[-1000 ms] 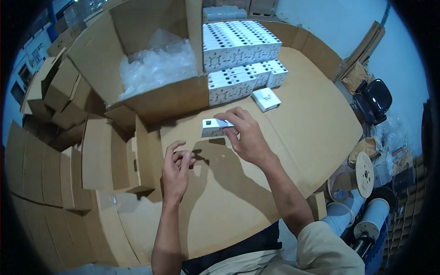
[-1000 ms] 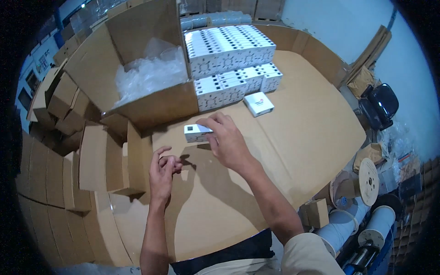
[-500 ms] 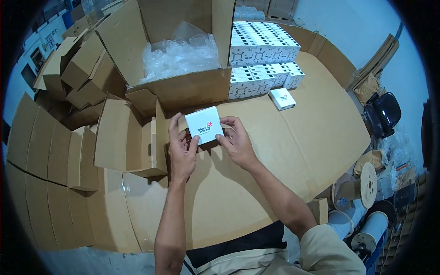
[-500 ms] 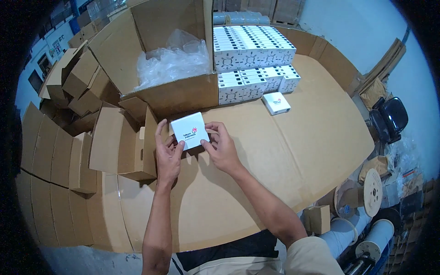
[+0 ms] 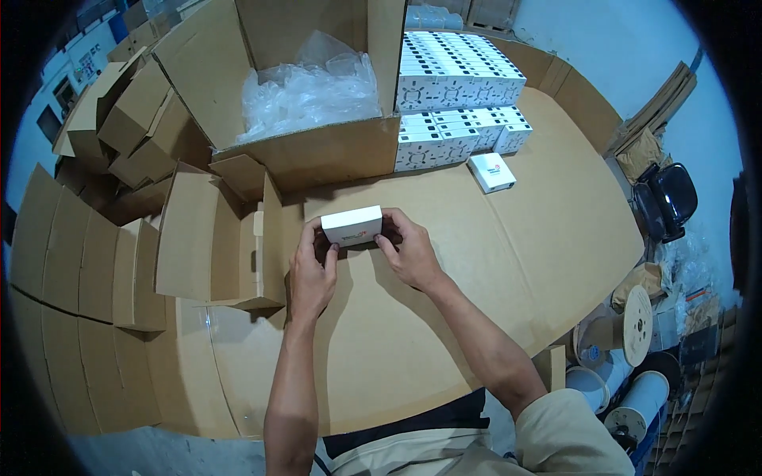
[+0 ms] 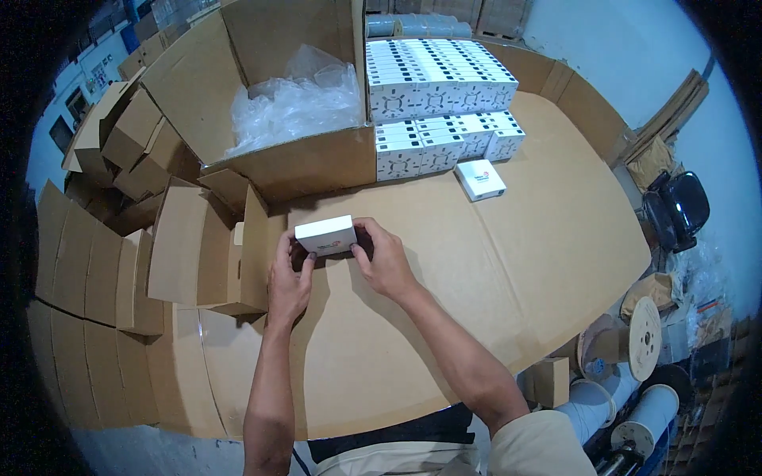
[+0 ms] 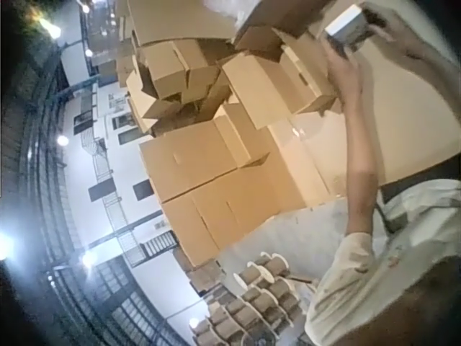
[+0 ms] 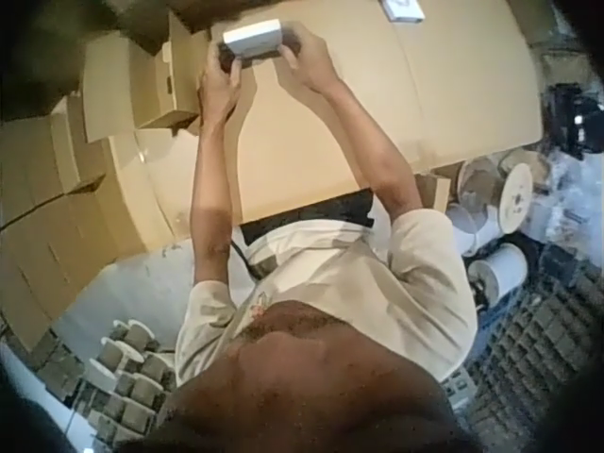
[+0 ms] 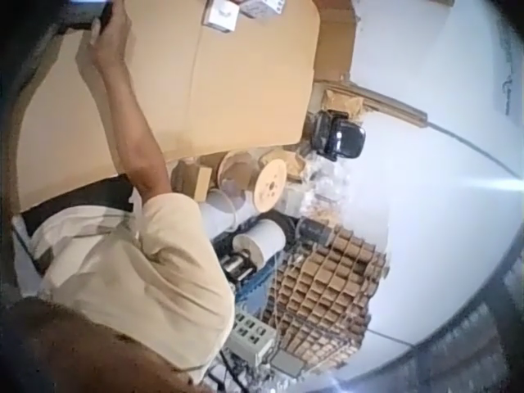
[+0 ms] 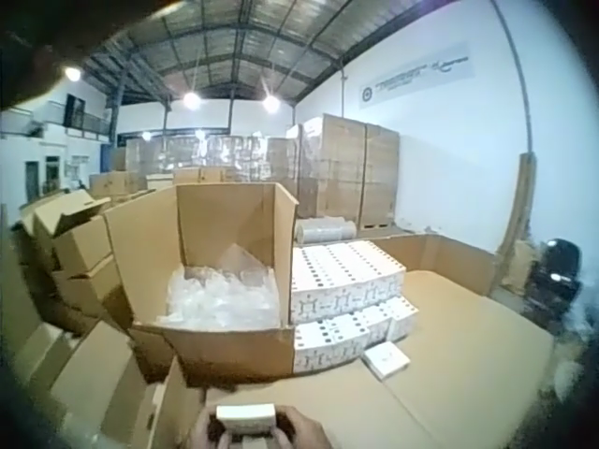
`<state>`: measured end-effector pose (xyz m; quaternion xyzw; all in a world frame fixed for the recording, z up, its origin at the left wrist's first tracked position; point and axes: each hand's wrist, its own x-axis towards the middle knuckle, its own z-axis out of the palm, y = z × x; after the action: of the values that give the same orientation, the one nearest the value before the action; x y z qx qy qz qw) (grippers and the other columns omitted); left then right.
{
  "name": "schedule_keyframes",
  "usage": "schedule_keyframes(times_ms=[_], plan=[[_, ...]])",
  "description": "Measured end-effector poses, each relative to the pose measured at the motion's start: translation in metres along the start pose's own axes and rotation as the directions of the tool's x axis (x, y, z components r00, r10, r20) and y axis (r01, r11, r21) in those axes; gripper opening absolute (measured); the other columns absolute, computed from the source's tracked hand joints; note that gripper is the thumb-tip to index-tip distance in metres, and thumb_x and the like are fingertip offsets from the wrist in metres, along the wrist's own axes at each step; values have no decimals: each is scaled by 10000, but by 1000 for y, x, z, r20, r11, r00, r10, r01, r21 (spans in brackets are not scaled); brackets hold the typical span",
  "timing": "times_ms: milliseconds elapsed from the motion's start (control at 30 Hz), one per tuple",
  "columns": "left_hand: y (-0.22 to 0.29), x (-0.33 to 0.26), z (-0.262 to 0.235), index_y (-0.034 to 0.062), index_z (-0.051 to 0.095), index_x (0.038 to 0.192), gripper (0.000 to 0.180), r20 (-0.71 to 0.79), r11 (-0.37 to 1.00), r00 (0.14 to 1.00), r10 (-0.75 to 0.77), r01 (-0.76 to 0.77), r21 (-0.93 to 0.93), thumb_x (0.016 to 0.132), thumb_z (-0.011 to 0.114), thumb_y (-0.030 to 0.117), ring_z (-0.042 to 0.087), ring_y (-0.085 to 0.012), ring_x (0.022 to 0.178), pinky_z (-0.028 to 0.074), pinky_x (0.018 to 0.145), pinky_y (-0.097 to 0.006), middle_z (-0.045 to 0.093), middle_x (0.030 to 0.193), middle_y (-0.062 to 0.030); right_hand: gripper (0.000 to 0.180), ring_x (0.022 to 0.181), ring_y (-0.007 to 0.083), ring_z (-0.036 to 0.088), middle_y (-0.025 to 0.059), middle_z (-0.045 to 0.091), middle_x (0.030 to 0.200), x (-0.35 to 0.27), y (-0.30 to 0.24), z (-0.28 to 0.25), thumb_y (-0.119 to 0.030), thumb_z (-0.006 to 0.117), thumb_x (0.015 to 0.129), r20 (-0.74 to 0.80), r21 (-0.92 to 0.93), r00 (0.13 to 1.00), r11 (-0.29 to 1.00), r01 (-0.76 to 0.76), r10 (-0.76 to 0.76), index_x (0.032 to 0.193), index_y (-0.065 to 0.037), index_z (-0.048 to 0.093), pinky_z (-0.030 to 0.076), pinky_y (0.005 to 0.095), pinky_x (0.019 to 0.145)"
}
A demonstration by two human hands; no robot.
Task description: Packing small white product boxes into larger cardboard shipping cartons on a warehouse floor.
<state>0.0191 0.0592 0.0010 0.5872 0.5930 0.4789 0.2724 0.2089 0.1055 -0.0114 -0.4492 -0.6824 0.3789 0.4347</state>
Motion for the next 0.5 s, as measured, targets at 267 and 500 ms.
schedule_keyframes(times_ms=[267, 500], plan=[[9, -3, 5, -17, 427, 1447, 570, -83, 996, 994, 74, -77, -32, 906, 604, -55, 629, -329, 1238, 506, 1039, -425, 587, 1359, -241, 444, 1143, 398, 671, 244, 684, 1191, 2, -4, -5, 53, 630, 873, 21, 33, 1000, 999, 23, -24, 1303, 8, 531, 532, 442, 991], [54, -15, -15, -3, 462, 1426, 641, -297, 948, 905, 305, -258, 188, 800, 547, -110, 605, -312, 1190, 462, 1091, -415, 593, 1231, -186, 616, 1300, 395, 572, 239, 591, 1347, -2, 2, -21, 96, 565, 816, 27, -264, 998, 962, 64, -59, 1412, -7, 444, 473, 441, 1107]])
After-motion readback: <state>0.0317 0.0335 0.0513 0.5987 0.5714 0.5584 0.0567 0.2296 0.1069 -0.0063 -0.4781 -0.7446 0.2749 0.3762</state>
